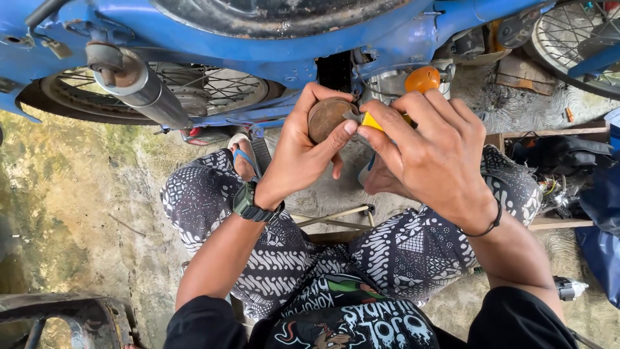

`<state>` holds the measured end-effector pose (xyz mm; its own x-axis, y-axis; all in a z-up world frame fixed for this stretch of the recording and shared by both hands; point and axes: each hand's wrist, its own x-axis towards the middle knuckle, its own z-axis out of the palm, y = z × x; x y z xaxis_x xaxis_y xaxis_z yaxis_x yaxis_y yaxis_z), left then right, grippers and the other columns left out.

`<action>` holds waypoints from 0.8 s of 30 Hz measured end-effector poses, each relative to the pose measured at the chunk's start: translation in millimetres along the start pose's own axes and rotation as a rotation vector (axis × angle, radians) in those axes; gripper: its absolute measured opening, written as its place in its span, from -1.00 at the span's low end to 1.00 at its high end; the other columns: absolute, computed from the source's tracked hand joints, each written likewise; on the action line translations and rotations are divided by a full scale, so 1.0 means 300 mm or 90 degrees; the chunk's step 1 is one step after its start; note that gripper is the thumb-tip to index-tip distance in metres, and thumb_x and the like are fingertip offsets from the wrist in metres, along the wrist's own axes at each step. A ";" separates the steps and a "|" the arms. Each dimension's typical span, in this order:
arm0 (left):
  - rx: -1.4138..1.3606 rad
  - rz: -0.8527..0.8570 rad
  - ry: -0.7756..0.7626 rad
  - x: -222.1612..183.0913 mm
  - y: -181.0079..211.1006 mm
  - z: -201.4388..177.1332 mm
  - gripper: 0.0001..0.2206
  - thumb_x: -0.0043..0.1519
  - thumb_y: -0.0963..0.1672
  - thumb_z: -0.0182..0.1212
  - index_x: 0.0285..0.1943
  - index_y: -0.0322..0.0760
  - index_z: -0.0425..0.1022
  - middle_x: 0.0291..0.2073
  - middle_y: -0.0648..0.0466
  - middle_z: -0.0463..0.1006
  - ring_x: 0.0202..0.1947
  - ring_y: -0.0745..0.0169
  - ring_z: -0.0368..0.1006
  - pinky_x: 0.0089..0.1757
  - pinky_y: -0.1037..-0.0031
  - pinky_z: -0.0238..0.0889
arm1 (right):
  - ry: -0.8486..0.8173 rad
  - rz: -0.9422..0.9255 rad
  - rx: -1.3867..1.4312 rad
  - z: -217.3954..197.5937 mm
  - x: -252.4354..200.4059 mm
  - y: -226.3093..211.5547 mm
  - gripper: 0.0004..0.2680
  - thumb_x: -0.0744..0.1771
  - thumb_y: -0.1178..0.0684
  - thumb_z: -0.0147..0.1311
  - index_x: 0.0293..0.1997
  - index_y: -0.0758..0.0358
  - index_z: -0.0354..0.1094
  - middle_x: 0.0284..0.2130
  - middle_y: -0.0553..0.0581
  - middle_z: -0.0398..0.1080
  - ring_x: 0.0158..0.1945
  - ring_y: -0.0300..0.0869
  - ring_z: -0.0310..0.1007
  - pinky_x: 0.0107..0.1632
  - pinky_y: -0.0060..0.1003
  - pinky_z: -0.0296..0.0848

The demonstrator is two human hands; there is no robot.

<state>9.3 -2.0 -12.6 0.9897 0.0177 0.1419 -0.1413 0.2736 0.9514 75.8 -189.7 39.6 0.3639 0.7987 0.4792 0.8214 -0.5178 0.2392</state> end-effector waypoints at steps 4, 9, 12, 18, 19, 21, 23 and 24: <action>0.031 -0.009 -0.011 -0.004 0.008 -0.001 -0.71 0.39 -0.08 0.10 0.17 -0.30 0.20 -0.28 0.06 0.37 -0.67 0.35 0.36 -0.60 0.57 0.50 | 0.007 0.011 0.027 -0.002 0.003 -0.006 -0.74 0.51 -0.19 -0.06 0.04 0.03 0.59 -0.32 -0.04 0.37 -0.29 -0.16 0.35 -0.29 -0.29 0.25; 0.003 0.003 0.000 -0.017 -0.005 0.016 -0.76 0.40 -0.09 0.07 0.12 -0.28 0.19 -0.27 0.07 0.33 -0.67 0.37 0.31 -0.64 0.56 0.47 | -0.017 0.012 0.022 -0.031 0.002 -0.013 -0.78 0.51 -0.20 0.02 0.02 -0.01 0.59 -0.30 -0.07 0.36 -0.27 -0.19 0.37 -0.27 -0.30 0.27; 0.005 -0.014 -0.005 -0.019 0.000 0.017 -0.72 0.39 -0.07 0.08 0.15 -0.29 0.19 -0.21 0.04 0.34 -0.69 0.32 0.33 -0.65 0.54 0.48 | -0.022 0.016 0.014 -0.040 -0.003 -0.015 -0.80 0.51 -0.20 0.08 0.00 -0.04 0.60 -0.31 -0.08 0.35 -0.26 -0.19 0.38 -0.28 -0.30 0.24; -0.026 -0.009 -0.013 -0.025 -0.006 0.016 -0.70 0.39 -0.08 0.10 0.19 -0.27 0.17 -0.14 0.03 0.34 -0.56 0.35 0.35 -0.60 0.53 0.52 | -0.039 0.009 0.028 -0.047 -0.008 -0.011 -0.82 0.50 -0.21 0.12 0.00 -0.04 0.58 -0.30 -0.09 0.36 -0.25 -0.20 0.40 -0.29 -0.30 0.22; -0.025 -0.009 -0.012 -0.024 -0.005 0.015 -0.70 0.39 -0.08 0.10 0.19 -0.27 0.17 -0.14 0.03 0.34 -0.56 0.35 0.35 -0.60 0.53 0.52 | -0.039 0.009 0.029 -0.044 -0.007 -0.014 -0.82 0.50 -0.21 0.12 0.00 -0.04 0.58 -0.30 -0.09 0.36 -0.25 -0.20 0.40 -0.29 -0.30 0.22; -0.025 0.004 -0.008 -0.025 -0.004 0.015 -0.70 0.40 -0.08 0.08 0.20 -0.27 0.16 -0.13 0.00 0.36 -0.53 0.32 0.36 -0.60 0.52 0.52 | -0.019 0.014 0.034 -0.039 -0.006 -0.020 -0.81 0.51 -0.18 0.11 0.01 -0.01 0.60 -0.31 -0.07 0.34 -0.26 -0.19 0.38 -0.30 -0.29 0.22; -0.021 0.010 -0.004 -0.028 0.000 0.019 -0.71 0.40 -0.08 0.08 0.18 -0.29 0.16 -0.14 -0.01 0.36 -0.53 0.32 0.38 -0.60 0.52 0.52 | -0.024 0.019 0.032 -0.042 -0.005 -0.028 -0.83 0.50 -0.18 0.12 0.00 -0.03 0.59 -0.31 -0.08 0.35 -0.26 -0.19 0.38 -0.28 -0.29 0.23; -0.016 0.017 0.000 -0.029 0.002 0.020 -0.72 0.40 -0.09 0.07 0.16 -0.30 0.17 -0.14 -0.01 0.35 -0.54 0.31 0.40 -0.60 0.52 0.52 | -0.028 0.025 0.029 -0.044 -0.004 -0.032 -0.84 0.50 -0.18 0.13 0.00 -0.05 0.58 -0.30 -0.09 0.35 -0.26 -0.19 0.38 -0.27 -0.29 0.24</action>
<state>0.4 -7.9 -11.5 0.9856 0.0259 0.1669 -0.1670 0.2970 0.9402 61.7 -189.8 47.8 0.4139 0.7918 0.4491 0.8252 -0.5347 0.1821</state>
